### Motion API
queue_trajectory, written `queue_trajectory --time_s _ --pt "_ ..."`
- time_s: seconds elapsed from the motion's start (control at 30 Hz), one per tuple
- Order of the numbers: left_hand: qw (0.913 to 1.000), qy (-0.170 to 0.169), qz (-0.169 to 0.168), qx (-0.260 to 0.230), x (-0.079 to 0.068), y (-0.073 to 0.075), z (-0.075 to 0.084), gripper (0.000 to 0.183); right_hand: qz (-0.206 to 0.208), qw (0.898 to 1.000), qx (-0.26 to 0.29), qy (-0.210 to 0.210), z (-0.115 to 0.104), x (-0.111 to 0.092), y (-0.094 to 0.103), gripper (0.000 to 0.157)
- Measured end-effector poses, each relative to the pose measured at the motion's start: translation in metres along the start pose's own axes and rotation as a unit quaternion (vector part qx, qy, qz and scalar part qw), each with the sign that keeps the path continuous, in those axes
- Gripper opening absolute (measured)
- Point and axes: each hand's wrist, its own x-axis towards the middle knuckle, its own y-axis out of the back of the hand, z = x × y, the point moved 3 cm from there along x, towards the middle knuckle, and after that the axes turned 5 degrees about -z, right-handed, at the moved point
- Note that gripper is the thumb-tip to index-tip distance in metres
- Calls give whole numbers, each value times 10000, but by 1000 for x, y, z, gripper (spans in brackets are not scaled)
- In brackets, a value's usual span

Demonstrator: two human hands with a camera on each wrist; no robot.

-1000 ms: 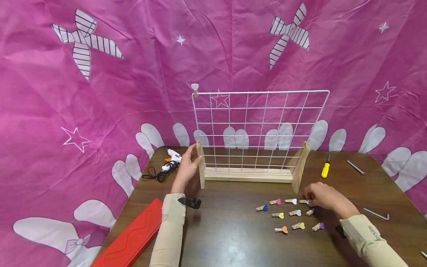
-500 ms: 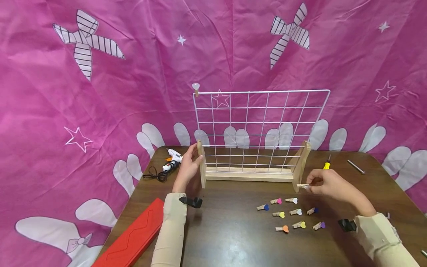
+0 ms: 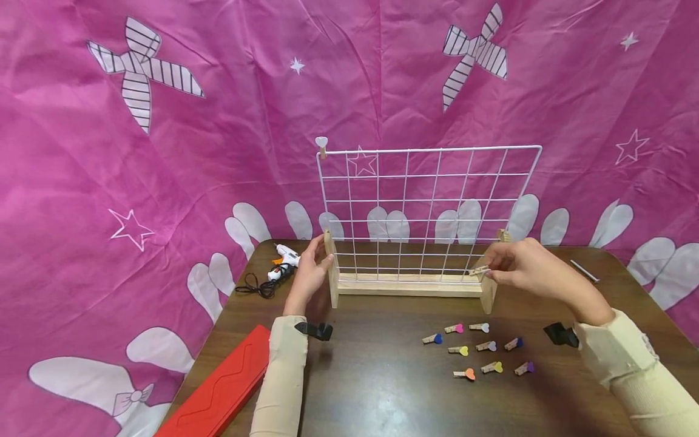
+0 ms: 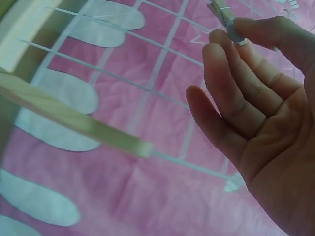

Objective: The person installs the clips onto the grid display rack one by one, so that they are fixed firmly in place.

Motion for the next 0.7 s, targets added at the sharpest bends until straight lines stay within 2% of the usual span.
queue_trajectory --time_s 0.13,0.23,0.47,0.63,0.7 --pt "9999 90 -22 67 -1 1 -1 50 18 9993 -214 314 -14 16 15 22" --pt "10000 27 -84 26 -1 2 0 50 103 9970 -445 621 -28 30 27 23" --pt "9997 -75 -209 71 -12 2 31 50 285 9915 -703 1053 -60 59 51 20" --pt "9997 -101 -201 53 -11 2 31 50 467 9897 -643 1188 -79 77 58 16" --pt "9998 -114 -181 39 -8 2 24 50 522 9884 -645 1272 -86 86 61 13"
